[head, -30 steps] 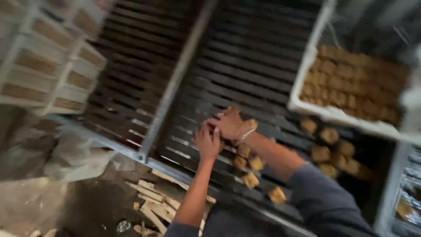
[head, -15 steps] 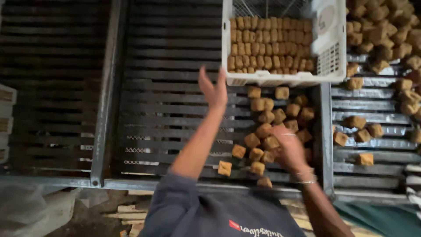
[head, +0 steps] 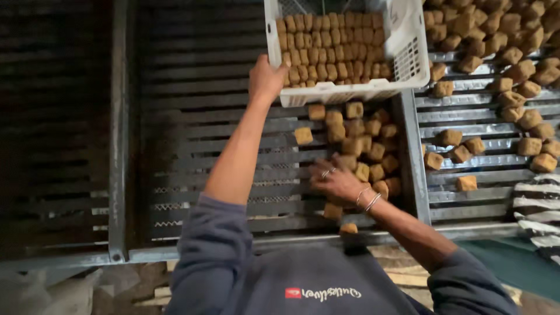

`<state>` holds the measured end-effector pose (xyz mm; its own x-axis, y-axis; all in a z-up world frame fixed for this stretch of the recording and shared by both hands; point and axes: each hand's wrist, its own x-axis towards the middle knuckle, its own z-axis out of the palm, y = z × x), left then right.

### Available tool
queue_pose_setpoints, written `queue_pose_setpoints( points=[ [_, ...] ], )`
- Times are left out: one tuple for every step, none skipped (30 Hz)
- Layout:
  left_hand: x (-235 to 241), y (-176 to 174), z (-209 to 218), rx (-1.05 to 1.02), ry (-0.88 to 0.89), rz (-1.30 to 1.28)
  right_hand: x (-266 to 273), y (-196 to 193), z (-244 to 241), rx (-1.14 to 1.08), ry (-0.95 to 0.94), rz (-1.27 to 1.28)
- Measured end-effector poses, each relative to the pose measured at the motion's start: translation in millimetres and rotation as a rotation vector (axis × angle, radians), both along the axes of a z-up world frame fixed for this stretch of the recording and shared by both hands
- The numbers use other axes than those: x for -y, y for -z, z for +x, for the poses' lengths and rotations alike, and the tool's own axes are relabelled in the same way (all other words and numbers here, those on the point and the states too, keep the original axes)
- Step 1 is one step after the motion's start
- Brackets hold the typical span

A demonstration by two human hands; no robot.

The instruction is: The person retrieves a white plastic crate and places it on a metal rack. They then pick up small brown food items from the rack and place them into the crate one by one, filling it gradually.

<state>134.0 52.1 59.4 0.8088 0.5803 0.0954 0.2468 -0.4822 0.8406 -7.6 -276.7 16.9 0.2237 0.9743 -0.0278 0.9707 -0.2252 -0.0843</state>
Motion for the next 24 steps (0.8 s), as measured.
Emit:
queue_pose_setpoints(
  points=[
    [2,-2,2,-0.036,0.003,0.007,8,-14,-3,-0.096,0.061,0.012],
    [0,-7,10,-0.052,0.004,0.021,15,-30,0,-0.171,0.119,0.034],
    [-1,-10,15,-0.01,-0.05,0.001,18,-44,-1,-0.247,0.177,0.056],
    [-7,-9,16,0.023,-0.107,-0.019,20,-54,-9,-0.322,0.275,-0.168],
    [-13,-7,16,0.058,-0.164,-0.039,24,-62,-19,-0.394,0.368,-0.395],
    [-22,-2,11,0.104,-0.165,-0.026,30,-66,-34,-0.54,0.309,-0.468],
    [-36,2,8,0.151,-0.165,-0.012,34,-68,-48,-0.685,0.248,-0.541],
    [-50,5,7,0.208,-0.174,-0.004,41,-70,-56,-0.615,0.275,-0.634],
    [-63,11,-2,0.206,-0.193,0.002,49,-72,-65,-0.542,0.3,-0.727],
    [-80,11,-5,0.223,-0.212,0.014,52,-71,-63,-0.572,0.337,-0.711],
    [-97,10,-6,0.24,-0.23,0.026,57,-69,-60,-0.601,0.374,-0.694],
    [-113,14,-15,0.257,-0.244,0.021,61,-64,-65,-0.646,0.404,-0.681],
    [-127,17,-24,0.274,-0.258,0.015,65,-59,-68,-0.65,0.398,-0.724],
    [-141,20,-32,0.291,-0.266,0.012,70,-55,-70,-0.657,0.396,-0.764],
    [-156,23,-44,0.274,-0.281,0.06,75,-51,-69,-0.663,0.393,-0.803],
    [-168,25,-54,0.263,-0.298,0.101,81,-47,-66,-0.697,0.416,-0.754],
    [-180,27,-63,0.251,-0.316,0.143,86,-44,-61,-0.731,0.439,-0.704],
    [-190,29,-74,0.268,-0.332,0.177,91,-43,-58,-0.77,0.46,-0.656],
    [-199,29,-84,0.284,-0.347,0.211,96,-45,-51,-0.76,0.461,-0.614],
    [-208,29,-95,0.298,-0.361,0.243,104,-48,-38,-0.752,0.464,-0.575],
    [-218,26,-106,0.288,-0.353,0.223,107,-50,-25,-0.743,0.468,-0.535],
    [-222,25,-122,0.266,-0.335,0.197,114,-56,-16,-0.765,0.54,-0.483],
    [-225,22,-138,0.244,-0.317,0.171,120,-64,-5,-0.785,0.613,-0.43],
    [-228,14,-147,0.222,-0.291,0.132,120,-73,8,-0.745,0.631,-0.301]
  ],
)
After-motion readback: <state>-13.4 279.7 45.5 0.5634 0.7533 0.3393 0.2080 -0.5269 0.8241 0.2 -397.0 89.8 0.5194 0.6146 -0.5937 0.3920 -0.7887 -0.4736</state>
